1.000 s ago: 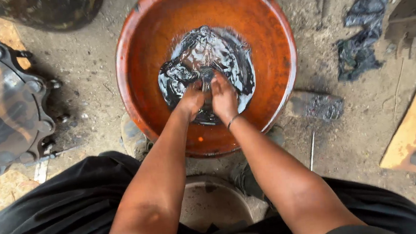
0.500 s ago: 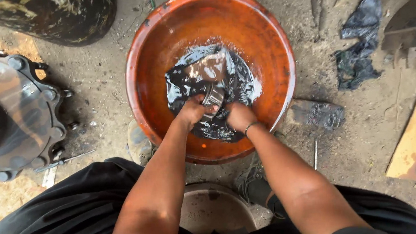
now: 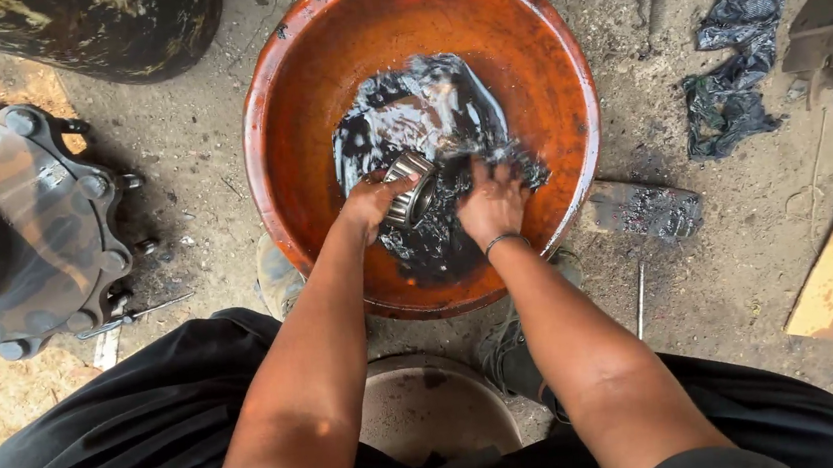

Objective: The person scrubs a metal mechanical part by hand in a basin of dark liquid, then uses a metal rod to scrape residue from the basin. The person places the cleaned part on a nearby cardboard sheet.

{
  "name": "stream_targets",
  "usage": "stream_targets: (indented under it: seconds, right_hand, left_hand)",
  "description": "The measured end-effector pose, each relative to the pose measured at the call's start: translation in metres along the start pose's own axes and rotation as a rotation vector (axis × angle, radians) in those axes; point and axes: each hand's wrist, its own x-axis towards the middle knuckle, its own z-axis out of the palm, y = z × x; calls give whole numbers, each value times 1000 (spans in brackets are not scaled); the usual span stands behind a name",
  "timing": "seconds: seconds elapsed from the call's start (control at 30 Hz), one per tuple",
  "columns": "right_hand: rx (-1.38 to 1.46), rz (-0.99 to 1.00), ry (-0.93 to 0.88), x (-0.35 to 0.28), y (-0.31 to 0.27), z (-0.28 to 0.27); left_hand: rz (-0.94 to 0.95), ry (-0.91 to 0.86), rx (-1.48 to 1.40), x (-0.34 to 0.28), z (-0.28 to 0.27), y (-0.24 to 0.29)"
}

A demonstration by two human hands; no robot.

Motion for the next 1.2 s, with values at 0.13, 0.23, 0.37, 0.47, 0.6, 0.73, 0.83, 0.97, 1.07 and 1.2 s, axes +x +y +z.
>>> stream_targets:
  seconds: [0.13,0.23,0.37,0.47,0.6,0.73,0.83,0.97,1.07,1.2]
  right_hand:
    - [-119,-368,-70,-1,6,24]
    - [731,-2,-163,15,16,41]
    - [1558,228,77,33,11,34]
    - [1338,-130,135,14,-29,14]
    - [1269,-364,363,-33,-76,0]
    - [1460,-25,-44,13,-58,-6]
    - [806,-42,-143,53,-33,-11]
    - [892,-140,236,5,-45,6]
    - [723,-286,511,-36,-65,17]
    - [973,-151,307,4,-54,7]
  left_hand:
    - [33,-42,222,-2,3,4]
    - [42,-56,196,0,5,8]
    - [109,-212,167,9,7,2]
    - [179,-222,266,20,9,-10]
    - [217,-208,241,32,7,-24]
    - [76,-291,-18,21,13,-35]
    - [84,-233,191,6,20,-32]
    - [188,-176,238,2,23,-27]
    - [171,-142,257,15,25,-18]
    - [186,-220,200,13,23,-24]
